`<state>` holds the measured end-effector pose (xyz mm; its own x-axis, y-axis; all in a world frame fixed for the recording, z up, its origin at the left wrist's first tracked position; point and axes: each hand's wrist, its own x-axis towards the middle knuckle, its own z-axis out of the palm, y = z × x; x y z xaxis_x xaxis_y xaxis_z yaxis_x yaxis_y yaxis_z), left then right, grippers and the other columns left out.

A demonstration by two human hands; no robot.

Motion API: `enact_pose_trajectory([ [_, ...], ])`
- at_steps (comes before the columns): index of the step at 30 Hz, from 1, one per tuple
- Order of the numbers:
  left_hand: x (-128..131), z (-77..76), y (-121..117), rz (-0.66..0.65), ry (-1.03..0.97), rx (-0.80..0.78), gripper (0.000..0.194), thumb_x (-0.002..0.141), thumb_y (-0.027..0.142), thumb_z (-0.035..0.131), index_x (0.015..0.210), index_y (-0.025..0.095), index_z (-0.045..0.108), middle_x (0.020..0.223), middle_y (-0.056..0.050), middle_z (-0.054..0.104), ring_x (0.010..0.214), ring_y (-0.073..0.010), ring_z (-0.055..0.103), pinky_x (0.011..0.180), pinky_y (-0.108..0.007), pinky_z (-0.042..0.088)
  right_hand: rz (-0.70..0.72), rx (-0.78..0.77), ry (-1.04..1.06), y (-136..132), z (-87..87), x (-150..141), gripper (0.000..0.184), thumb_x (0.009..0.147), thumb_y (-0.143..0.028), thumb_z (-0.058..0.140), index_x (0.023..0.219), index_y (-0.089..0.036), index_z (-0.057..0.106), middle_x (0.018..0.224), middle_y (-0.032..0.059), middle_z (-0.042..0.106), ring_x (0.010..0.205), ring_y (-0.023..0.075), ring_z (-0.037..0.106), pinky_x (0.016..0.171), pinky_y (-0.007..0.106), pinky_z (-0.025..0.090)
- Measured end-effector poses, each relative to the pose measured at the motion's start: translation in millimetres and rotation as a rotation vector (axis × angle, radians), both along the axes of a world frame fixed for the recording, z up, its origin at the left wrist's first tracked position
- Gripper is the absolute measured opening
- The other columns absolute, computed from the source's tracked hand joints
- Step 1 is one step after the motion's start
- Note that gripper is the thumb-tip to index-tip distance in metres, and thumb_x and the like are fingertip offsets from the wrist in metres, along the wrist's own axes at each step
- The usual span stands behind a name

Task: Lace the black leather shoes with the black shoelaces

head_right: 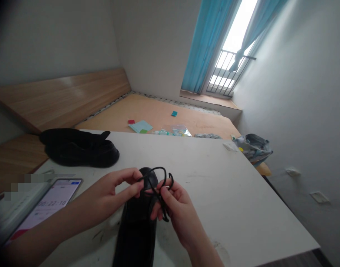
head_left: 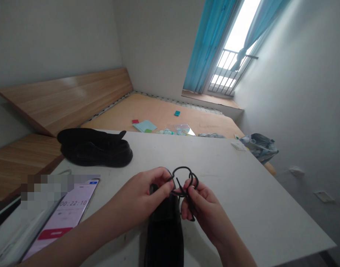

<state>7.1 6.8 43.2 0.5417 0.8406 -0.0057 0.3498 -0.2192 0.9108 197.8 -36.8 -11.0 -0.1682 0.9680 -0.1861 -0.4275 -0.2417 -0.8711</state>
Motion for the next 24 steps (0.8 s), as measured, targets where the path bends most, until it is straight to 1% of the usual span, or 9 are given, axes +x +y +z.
enact_pose_trajectory([
  [3, -2, -1.7, 5, 0.056, -0.082, -0.048, 0.025, 0.096, 0.038, 0.044, 0.082, 0.021, 0.055, 0.078, 0.003, 0.063, 0.079, -0.0174, 0.059, 0.072, -0.027, 0.042, 0.001, -0.027, 0.005, 0, -1.2, 4, 0.033, 0.084, -0.046, 0.073, 0.094, -0.019, 0.056, 0.077, 0.0029, 0.071, 0.036, 0.0012, 0.037, 0.038, 0.016, 0.018],
  [6, -3, -5.8, 10, 0.099, -0.158, -0.081, 0.028, 0.097, 0.038, 0.043, 0.079, 0.021, 0.055, 0.078, 0.003, 0.06, 0.081, -0.0174, 0.057, 0.075, -0.028, 0.043, 0.029, -0.019, -0.015, -1, -1.9, 7, 0.032, 0.088, -0.044, 0.07, 0.097, -0.017, 0.057, 0.064, -0.0003, 0.064, 0.038, 0.0002, 0.021, 0.039, 0.017, 0.008],
  [8, -2, -8.2, 14, 0.097, -0.225, -0.109, 0.031, 0.097, 0.04, 0.043, 0.078, 0.02, 0.057, 0.079, 0.002, 0.062, 0.083, -0.0179, 0.059, 0.08, -0.03, 0.044, 0.038, -0.012, -0.046, -1, -2.8, 9, 0.034, 0.087, -0.045, 0.071, 0.102, -0.016, 0.06, 0.06, -0.0029, 0.057, 0.043, 0.0019, 0.022, 0.041, 0.017, 0.009],
  [13, -4, -7.9, 20, 0.152, -0.453, -0.248, 0.036, 0.098, 0.042, 0.04, 0.075, 0.019, 0.054, 0.077, 0.0, 0.062, 0.082, -0.019, 0.063, 0.085, -0.035, 0.048, 0.012, -0.021, -0.126, -3, -8.3, 13, 0.05, 0.082, -0.048, 0.076, 0.119, -0.017, 0.06, 0.065, -0.0039, 0.05, 0.053, 0.0057, 0.031, 0.045, 0.018, 0.015],
  [16, -8, -9.1, 26, 0.237, -0.316, -0.114, 0.028, 0.094, 0.04, 0.046, 0.077, 0.019, 0.052, 0.076, 0.001, 0.057, 0.08, -0.0187, 0.059, 0.084, -0.035, 0.047, 0.006, -0.017, -0.178, -2, -10.1, 17, 0.048, 0.084, -0.051, 0.074, 0.116, -0.017, 0.06, 0.064, -0.0041, 0.048, 0.053, 0.0063, 0.03, 0.046, 0.02, 0.015],
  [18, -11, -12.1, 28, 0.382, -0.189, 0.082, 0.019, 0.09, 0.037, 0.051, 0.095, 0.019, 0.054, 0.087, -0.001, 0.057, 0.086, -0.0197, 0.057, 0.085, -0.036, 0.046, -0.002, -0.003, -0.213, -1, -8.9, 17, 0.046, 0.082, -0.053, 0.074, 0.11, -0.019, 0.059, 0.063, -0.0047, 0.049, 0.052, 0.0065, 0.03, 0.046, 0.02, 0.015],
  [20, -12, -14.8, 27, 0.435, -0.07, 0.294, 0.03, 0.09, 0.034, 0.053, 0.117, 0.02, 0.051, 0.102, -0.004, 0.057, 0.093, -0.021, 0.055, 0.086, -0.038, 0.045, -0.001, 0.015, -0.232, -1, -6.1, 15, 0.044, 0.081, -0.054, 0.075, 0.103, -0.02, 0.057, 0.062, -0.0055, 0.05, 0.053, 0.007, 0.034, 0.047, 0.019, 0.019],
  [21, -11, -15.5, 25, 0.373, -0.016, 0.385, 0.032, 0.091, 0.032, 0.052, 0.122, 0.022, 0.051, 0.107, -0.005, 0.057, 0.097, -0.0213, 0.055, 0.088, -0.038, 0.044, 0.012, 0.025, -0.23, -1, -4.5, 13, 0.043, 0.08, -0.053, 0.075, 0.1, -0.021, 0.056, 0.062, -0.0059, 0.049, 0.055, 0.0073, 0.037, 0.049, 0.018, 0.022],
  [24, -4, -15.1, 14, -0.046, 0.127, 0.528, 0.023, 0.097, 0.024, 0.047, 0.115, 0.025, 0.061, 0.106, -0.003, 0.065, 0.101, -0.0206, 0.057, 0.096, -0.04, 0.04, 0.095, 0.087, -0.247, -2, 0.0, 5, 0.035, 0.084, -0.05, 0.074, 0.091, -0.019, 0.059, 0.065, -0.0055, 0.049, 0.06, 0.008, 0.044, 0.055, 0.019, 0.032],
])
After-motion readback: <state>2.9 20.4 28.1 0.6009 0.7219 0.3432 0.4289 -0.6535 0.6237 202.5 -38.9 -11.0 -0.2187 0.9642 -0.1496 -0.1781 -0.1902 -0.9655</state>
